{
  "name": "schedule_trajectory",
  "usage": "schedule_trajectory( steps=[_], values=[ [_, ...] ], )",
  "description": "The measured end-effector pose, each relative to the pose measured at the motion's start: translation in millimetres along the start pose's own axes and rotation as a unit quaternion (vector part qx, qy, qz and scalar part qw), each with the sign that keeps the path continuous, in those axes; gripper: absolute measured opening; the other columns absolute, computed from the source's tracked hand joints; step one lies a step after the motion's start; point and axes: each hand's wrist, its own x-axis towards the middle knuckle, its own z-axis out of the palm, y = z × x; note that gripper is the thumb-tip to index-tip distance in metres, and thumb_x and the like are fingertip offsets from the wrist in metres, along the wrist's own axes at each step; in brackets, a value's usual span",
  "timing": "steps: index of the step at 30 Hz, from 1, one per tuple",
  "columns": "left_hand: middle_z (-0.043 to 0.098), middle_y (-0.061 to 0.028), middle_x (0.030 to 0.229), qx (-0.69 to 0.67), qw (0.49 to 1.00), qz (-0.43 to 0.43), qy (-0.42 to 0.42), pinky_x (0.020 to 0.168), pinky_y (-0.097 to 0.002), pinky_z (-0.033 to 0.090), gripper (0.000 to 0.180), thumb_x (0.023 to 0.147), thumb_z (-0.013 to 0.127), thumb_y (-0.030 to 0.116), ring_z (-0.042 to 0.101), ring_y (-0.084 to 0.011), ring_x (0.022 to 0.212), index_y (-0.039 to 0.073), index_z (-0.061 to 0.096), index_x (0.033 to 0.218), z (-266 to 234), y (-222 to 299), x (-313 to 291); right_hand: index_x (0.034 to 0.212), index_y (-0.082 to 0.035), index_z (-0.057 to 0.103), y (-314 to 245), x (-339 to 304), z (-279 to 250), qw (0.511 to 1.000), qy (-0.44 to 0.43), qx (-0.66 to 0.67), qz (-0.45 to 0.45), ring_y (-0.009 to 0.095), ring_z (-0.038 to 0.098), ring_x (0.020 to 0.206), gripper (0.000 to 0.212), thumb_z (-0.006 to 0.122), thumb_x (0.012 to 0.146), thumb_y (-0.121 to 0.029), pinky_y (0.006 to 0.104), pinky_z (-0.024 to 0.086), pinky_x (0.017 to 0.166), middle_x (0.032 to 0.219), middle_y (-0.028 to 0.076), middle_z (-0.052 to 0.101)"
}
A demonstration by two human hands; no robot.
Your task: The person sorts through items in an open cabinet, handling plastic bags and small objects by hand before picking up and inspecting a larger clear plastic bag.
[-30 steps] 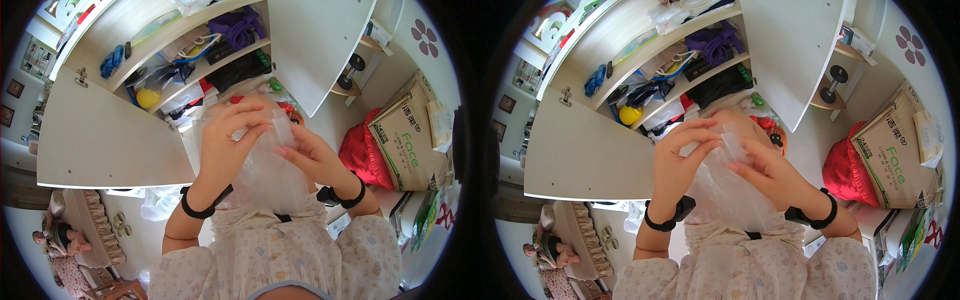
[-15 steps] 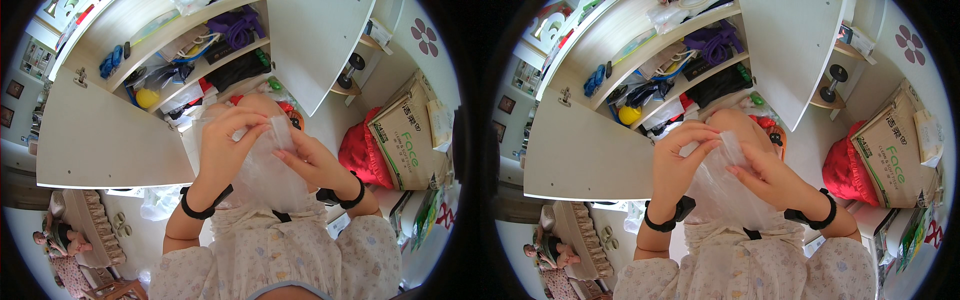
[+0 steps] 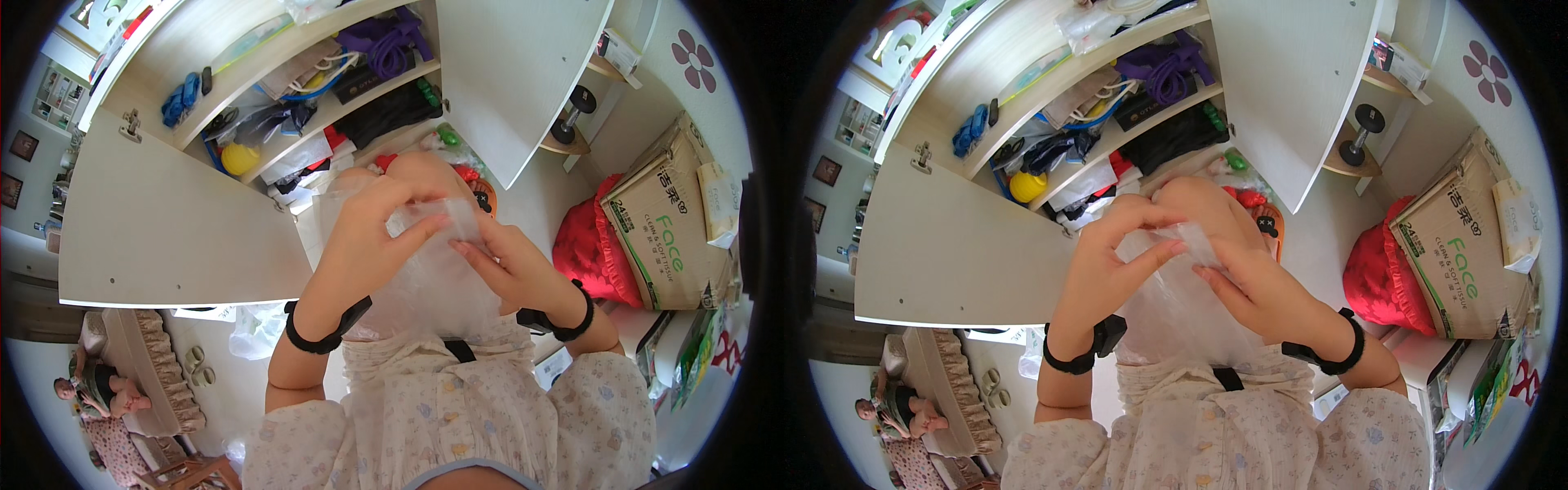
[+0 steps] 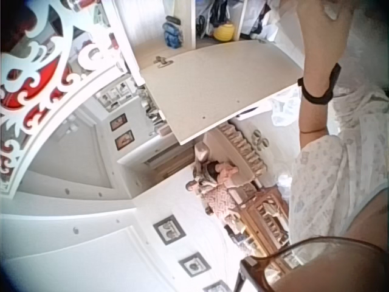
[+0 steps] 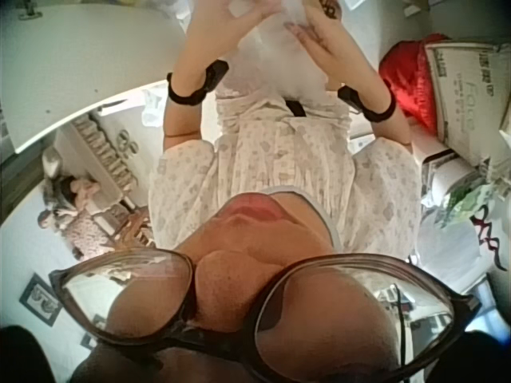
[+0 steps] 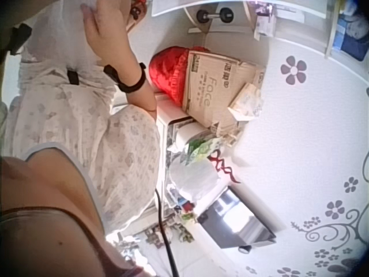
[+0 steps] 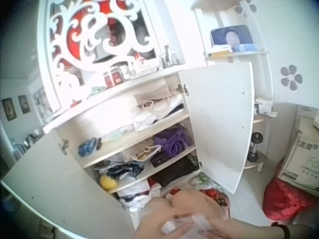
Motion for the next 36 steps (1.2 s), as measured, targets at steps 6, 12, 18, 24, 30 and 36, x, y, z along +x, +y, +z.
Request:
schedule_trajectory(
  steps=[6,12,18,24,30,36],
  values=[
    [0.066,-0.0093,0.081,-0.033,0.999,-0.025,0.023,0.067,-0.0297,0.046,0.016,0.077,0.072,0.007,0.06,-0.0216,0.075,0.0,0.068,0.091,5.4,-5.8,0.8,0.12,0.0,0.051,7.6,2.7,7.5,0.997,0.029,0.066,-0.018,0.022,0.056,0.091,0.028,0.054,0.093,-0.007,0.0308,0.044,0.081,0.097,0.012,0.059],
    [0.067,-0.0093,0.081,-0.07,0.995,-0.04,0.058,0.067,-0.0277,0.046,0.014,0.076,0.071,0.002,0.061,-0.0197,0.075,0.0,0.068,0.089,10.3,-5.7,-1.2,0.116,0.0,0.056,9.0,-0.4,9.5,0.97,0.007,0.231,0.075,0.008,0.054,0.092,0.026,0.059,0.093,-0.011,0.025,0.045,0.081,0.102,0.001,0.061],
    [0.06,-0.0049,0.082,-0.075,0.994,-0.037,0.073,0.07,-0.0238,0.043,0.014,0.076,0.072,-0.002,0.055,-0.014,0.078,-0.002,0.067,0.088,17.6,-6.6,-2.9,0.105,-0.002,0.066,5.0,0.2,15.4,0.98,0.02,0.179,0.087,0.006,0.059,0.078,0.02,0.062,0.092,-0.016,0.0236,0.047,0.071,0.088,0.0,0.066],
    [0.061,-0.0052,0.084,-0.084,0.992,-0.048,0.081,0.071,-0.024,0.044,0.017,0.076,0.072,-0.001,0.056,-0.0141,0.079,-0.001,0.068,0.092,19.6,-7.7,-2.5,0.099,-0.002,0.068,8.4,-0.2,18.1,0.991,0.055,0.116,0.03,0.006,0.058,0.07,0.017,0.062,0.092,-0.016,0.0242,0.046,0.064,0.08,0.001,0.068],
    [0.062,-0.0049,0.089,-0.071,0.994,-0.037,0.071,0.077,-0.0248,0.046,0.027,0.077,0.072,0.001,0.057,-0.0137,0.084,0.001,0.066,0.103,17.4,-1.2,-1.0,0.101,-0.002,0.068,12.5,-1.0,17.9,0.992,0.057,0.107,0.03,0.007,0.058,0.069,0.017,0.062,0.092,-0.016,0.0242,0.046,0.063,0.079,0.002,0.067],
    [0.06,-0.0046,0.096,-0.123,0.985,-0.045,0.112,0.082,-0.0255,0.046,0.026,0.075,0.074,-0.001,0.057,-0.0127,0.089,0.001,0.061,0.098,20.5,4.2,-0.6,0.101,-0.001,0.068,9.6,-2.0,14.7,0.994,0.043,0.098,0.036,0.009,0.056,0.07,0.018,0.062,0.092,-0.015,0.0258,0.046,0.065,0.08,0.004,0.067]
  ],
)
